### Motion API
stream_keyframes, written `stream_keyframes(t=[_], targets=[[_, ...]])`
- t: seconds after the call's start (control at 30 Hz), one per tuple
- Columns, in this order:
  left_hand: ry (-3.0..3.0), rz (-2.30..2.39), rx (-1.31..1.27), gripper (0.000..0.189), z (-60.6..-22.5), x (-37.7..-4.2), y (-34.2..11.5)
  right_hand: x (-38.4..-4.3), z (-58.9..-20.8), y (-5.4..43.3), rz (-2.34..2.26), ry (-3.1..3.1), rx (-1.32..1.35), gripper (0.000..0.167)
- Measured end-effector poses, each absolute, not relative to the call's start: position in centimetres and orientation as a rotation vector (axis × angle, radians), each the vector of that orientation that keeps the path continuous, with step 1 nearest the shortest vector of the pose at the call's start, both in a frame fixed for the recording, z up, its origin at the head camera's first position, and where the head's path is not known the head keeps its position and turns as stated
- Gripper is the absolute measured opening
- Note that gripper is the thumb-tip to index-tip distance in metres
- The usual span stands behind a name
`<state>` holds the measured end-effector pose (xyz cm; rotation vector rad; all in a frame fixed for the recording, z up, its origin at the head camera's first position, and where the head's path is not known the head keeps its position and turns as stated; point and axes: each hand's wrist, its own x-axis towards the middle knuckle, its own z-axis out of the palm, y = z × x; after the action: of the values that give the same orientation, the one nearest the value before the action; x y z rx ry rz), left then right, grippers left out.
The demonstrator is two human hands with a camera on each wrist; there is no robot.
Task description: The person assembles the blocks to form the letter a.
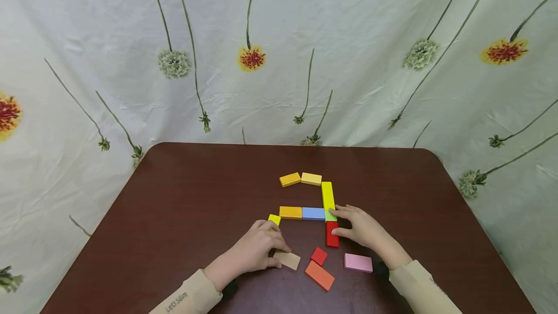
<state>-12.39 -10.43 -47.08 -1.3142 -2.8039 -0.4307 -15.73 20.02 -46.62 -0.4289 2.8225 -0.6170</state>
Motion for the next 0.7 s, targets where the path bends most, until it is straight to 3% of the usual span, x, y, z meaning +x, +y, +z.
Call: stream_keyframes(t=[0.7], targets=[[-2.914, -0.348, -1.350, 0.025, -46.0, -13.8, -10.7, -15.7, -46.5, 20.1, -0.630, 2.824, -0.429, 0.060]])
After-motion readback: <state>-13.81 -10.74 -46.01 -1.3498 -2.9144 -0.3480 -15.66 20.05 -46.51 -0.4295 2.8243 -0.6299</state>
